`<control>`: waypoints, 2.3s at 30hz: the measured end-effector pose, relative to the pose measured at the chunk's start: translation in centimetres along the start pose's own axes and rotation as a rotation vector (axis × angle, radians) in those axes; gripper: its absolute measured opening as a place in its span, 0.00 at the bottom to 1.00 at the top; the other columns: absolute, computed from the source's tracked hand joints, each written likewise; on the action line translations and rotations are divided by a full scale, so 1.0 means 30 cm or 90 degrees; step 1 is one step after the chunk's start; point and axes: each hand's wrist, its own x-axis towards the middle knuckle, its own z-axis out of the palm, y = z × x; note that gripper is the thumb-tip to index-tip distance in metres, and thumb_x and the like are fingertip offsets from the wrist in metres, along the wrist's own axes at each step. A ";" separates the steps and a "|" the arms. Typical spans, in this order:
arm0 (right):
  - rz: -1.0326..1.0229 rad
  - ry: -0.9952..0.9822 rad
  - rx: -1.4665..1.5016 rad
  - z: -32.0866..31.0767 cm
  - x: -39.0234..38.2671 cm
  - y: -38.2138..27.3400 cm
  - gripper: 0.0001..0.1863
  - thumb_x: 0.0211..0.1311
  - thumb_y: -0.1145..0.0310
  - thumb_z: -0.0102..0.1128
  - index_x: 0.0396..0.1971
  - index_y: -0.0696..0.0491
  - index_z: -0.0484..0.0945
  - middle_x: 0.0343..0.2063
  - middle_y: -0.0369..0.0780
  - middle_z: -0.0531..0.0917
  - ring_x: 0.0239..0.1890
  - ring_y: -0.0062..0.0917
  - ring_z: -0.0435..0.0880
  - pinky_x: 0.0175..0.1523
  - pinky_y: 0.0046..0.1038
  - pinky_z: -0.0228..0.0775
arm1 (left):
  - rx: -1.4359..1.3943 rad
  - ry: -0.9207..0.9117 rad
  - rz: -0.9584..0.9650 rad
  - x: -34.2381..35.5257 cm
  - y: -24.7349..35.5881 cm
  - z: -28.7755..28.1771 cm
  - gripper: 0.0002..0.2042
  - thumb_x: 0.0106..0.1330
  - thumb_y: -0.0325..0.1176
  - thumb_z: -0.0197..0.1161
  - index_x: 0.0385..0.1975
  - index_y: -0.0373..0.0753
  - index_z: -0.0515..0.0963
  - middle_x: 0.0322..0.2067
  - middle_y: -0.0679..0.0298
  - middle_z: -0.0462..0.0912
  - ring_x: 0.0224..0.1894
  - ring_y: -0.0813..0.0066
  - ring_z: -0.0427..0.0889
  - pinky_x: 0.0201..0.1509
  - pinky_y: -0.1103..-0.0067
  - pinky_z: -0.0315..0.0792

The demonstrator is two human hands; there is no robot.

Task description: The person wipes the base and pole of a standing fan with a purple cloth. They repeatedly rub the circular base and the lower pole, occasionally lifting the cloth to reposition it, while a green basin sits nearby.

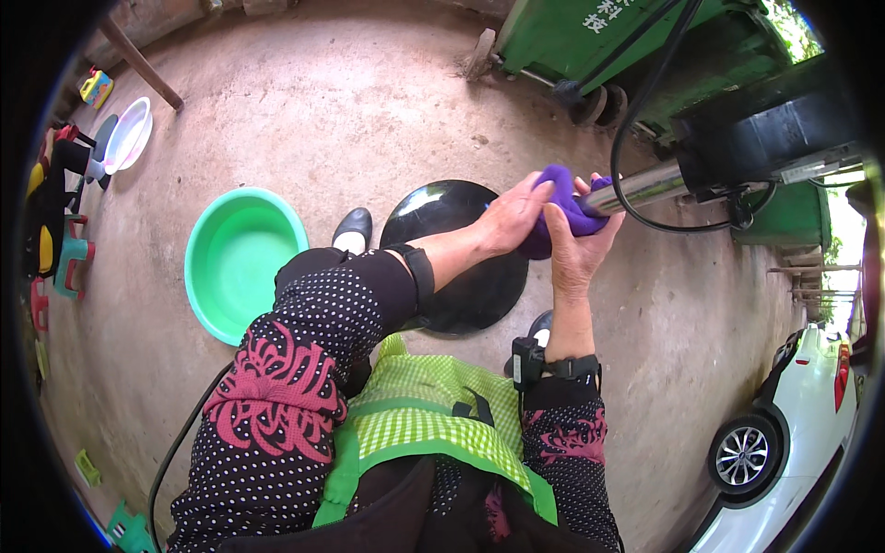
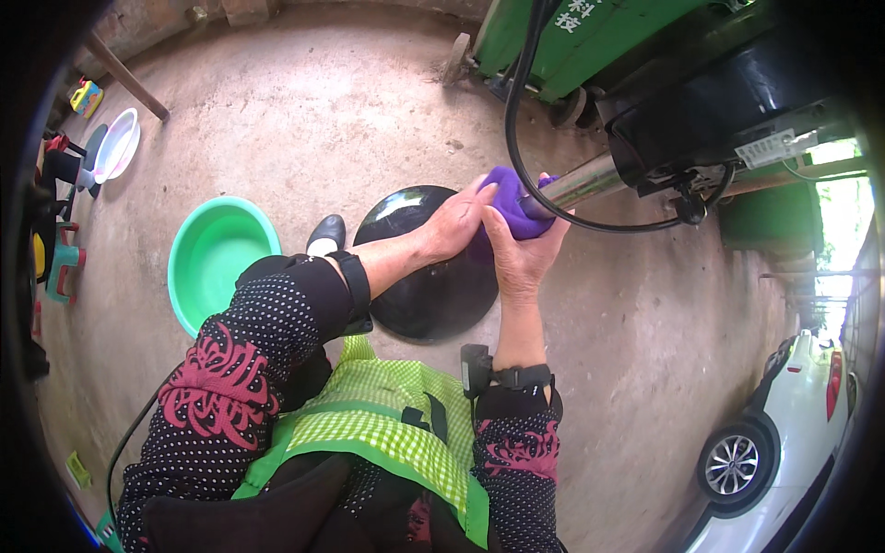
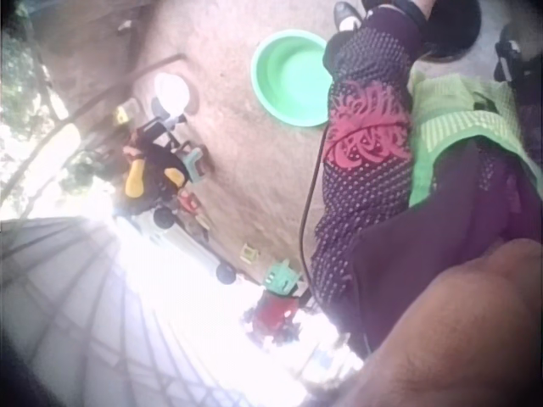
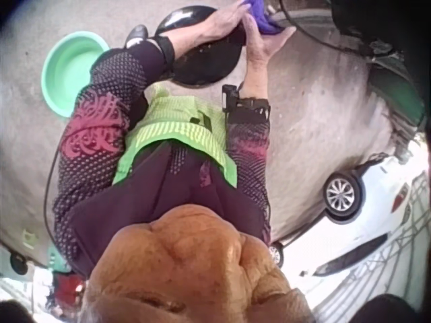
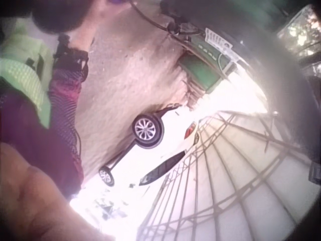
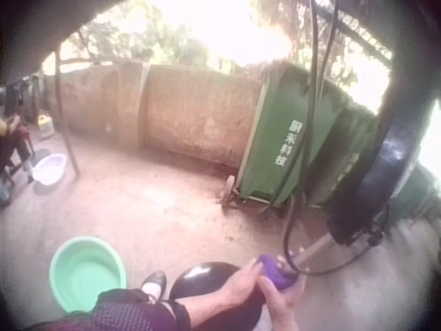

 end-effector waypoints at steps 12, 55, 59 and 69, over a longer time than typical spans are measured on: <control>0.157 -0.137 0.089 -0.083 -0.019 -0.099 0.47 0.58 0.66 0.75 0.71 0.53 0.53 0.64 0.38 0.68 0.66 0.27 0.67 0.70 0.30 0.60 | -0.198 0.011 0.159 0.047 0.258 0.042 0.18 0.78 0.40 0.52 0.58 0.36 0.74 0.48 0.65 0.81 0.49 0.80 0.76 0.56 0.80 0.72; 0.403 -0.239 -0.116 -0.118 -0.165 0.112 0.38 0.48 0.70 0.71 0.62 0.58 0.66 0.52 0.42 0.77 0.51 0.28 0.79 0.59 0.30 0.70 | -0.007 0.045 -0.099 -0.144 -0.367 -0.045 0.30 0.64 0.56 0.67 0.56 0.39 0.69 0.46 0.60 0.79 0.51 0.70 0.76 0.60 0.72 0.69; 0.405 -0.190 -0.046 -0.103 -0.117 0.039 0.42 0.54 0.77 0.65 0.68 0.53 0.55 0.53 0.44 0.75 0.52 0.29 0.80 0.47 0.27 0.81 | -0.119 0.048 -0.020 -0.088 -0.251 -0.006 0.24 0.68 0.51 0.65 0.52 0.38 0.72 0.43 0.65 0.78 0.49 0.77 0.75 0.57 0.76 0.70; 0.425 -0.188 0.050 -0.130 -0.094 -0.033 0.36 0.66 0.75 0.59 0.71 0.52 0.52 0.56 0.42 0.74 0.53 0.27 0.81 0.43 0.24 0.83 | -0.069 -0.202 0.037 0.075 -0.063 -0.034 0.44 0.40 0.41 0.83 0.61 0.38 0.69 0.50 0.63 0.79 0.54 0.73 0.76 0.63 0.75 0.70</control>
